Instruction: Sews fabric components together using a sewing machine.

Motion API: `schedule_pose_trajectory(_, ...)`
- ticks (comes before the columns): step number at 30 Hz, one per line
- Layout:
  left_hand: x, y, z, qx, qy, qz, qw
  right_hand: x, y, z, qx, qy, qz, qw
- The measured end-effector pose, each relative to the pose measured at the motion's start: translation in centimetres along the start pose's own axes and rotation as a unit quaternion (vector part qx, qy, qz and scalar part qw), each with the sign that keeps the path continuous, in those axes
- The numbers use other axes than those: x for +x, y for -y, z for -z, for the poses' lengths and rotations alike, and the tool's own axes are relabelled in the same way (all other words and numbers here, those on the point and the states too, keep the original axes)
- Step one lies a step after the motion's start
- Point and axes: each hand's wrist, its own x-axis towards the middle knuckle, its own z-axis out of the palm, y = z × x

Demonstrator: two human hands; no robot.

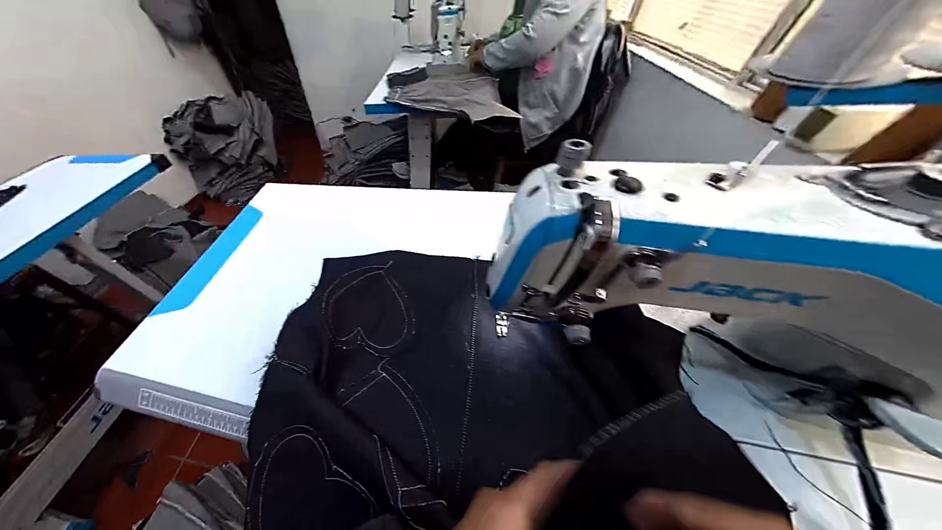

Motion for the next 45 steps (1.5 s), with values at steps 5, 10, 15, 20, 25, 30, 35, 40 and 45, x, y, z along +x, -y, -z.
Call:
schedule_pose_trajectory(5, -0.5, 3.5, 6.8, -0.327, -0.082, 0.077, 0.939, 4.0, -3.4, -2.9, 0.075, 0.085, -0.144, 0.983)
schedule_pose_trajectory(10, 3.0, 3.4, 11.1, -0.144, -0.116, 0.117, 0.976, 8.8, -6.5, -5.9, -0.039, 0.003, -0.119, 0.992)
schedule_pose_trajectory(15, 8.5, 3.4, 15.0, 0.373, -0.041, 0.099, 0.922, 10.3, -9.5, -5.4, -0.187, 0.099, -0.188, 0.959)
schedule_pose_trajectory(20, 11.9, 4.2, 14.8, 0.431, 0.025, 0.151, 0.889, 9.8, -11.0, -5.0, -0.239, 0.071, -0.183, 0.951)
schedule_pose_trajectory(25, 10.6, 7.5, 14.9, 0.476, -0.074, 0.015, 0.876, 9.4, -12.8, -5.4, -0.279, 0.010, -0.076, 0.957)
schedule_pose_trajectory(30, 9.8, 8.0, 15.5, 0.426, -0.082, -0.014, 0.901, 8.6, -13.4, -6.0, -0.283, 0.000, -0.022, 0.959)
schedule_pose_trajectory(35, 7.8, 8.0, 15.6, 0.409, -0.069, -0.005, 0.910, 6.8, -13.0, -6.2, -0.232, 0.016, 0.019, 0.973)
schedule_pose_trajectory(40, 7.6, 8.0, 15.4, 0.424, -0.165, -0.023, 0.890, 6.9, -13.0, -6.1, -0.216, 0.016, 0.012, 0.976)
schedule_pose_trajectory(45, 8.2, 7.8, 15.7, 0.402, -0.256, -0.002, 0.879, 7.0, -12.7, -5.8, -0.213, 0.027, -0.001, 0.977)
